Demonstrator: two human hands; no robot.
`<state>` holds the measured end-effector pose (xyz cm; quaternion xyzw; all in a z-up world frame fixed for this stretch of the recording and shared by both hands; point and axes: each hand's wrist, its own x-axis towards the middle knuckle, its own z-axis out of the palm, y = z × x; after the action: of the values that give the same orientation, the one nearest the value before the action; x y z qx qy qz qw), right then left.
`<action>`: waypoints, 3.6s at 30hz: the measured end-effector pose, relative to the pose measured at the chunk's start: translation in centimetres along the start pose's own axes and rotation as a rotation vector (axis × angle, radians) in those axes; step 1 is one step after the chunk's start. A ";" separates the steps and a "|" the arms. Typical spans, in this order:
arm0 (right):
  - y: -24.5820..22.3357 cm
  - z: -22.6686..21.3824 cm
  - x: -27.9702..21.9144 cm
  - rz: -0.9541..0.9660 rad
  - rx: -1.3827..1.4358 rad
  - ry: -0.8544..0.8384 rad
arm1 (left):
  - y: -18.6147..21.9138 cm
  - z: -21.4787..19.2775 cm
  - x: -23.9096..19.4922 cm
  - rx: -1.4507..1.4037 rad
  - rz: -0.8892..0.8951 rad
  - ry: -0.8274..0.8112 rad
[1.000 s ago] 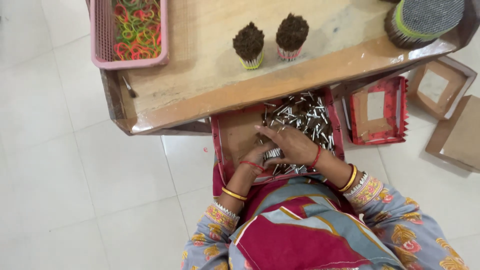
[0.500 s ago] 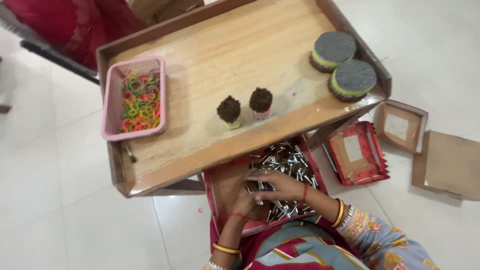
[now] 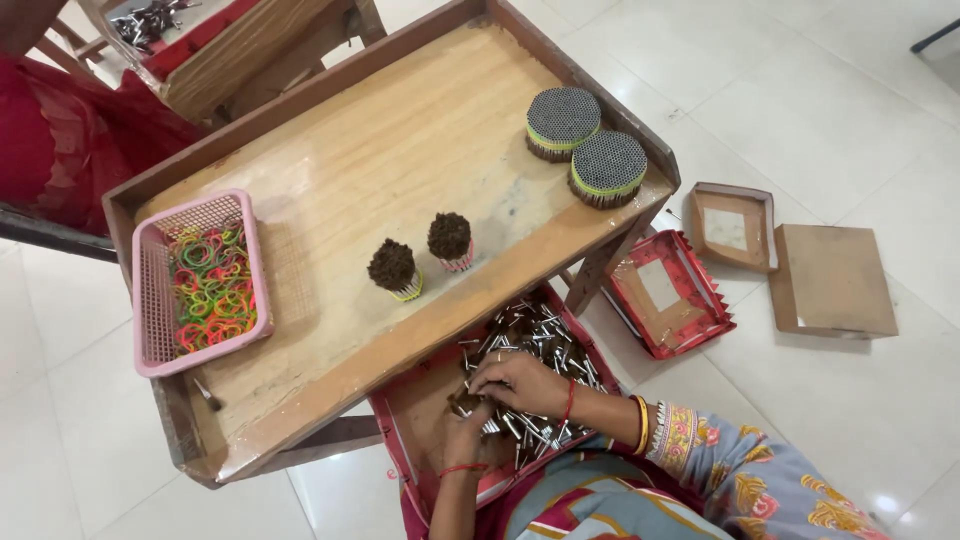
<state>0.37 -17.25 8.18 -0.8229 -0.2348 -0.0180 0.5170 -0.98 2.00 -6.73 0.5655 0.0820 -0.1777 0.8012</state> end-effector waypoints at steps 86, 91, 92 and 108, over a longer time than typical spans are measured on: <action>-2.7 0.6 1.6 -0.307 -0.229 -0.488 | 1.4 1.6 -3.2 -0.429 -0.483 -0.179; -2.5 -1.6 1.8 -0.291 -0.153 -0.233 | 5.0 2.8 -0.2 0.553 0.139 -0.249; -1.9 -2.2 1.6 -0.290 -0.157 -0.240 | 5.0 3.6 1.6 0.546 0.140 -0.249; 1.7 -5.4 -1.8 0.048 -0.103 0.195 | 6.8 6.3 -1.8 1.480 0.543 -0.515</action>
<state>0.60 -23.21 8.78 -0.8482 -0.1626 -0.0976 0.4946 -0.55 -1.51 1.98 0.8884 -0.3815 -0.1101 0.2306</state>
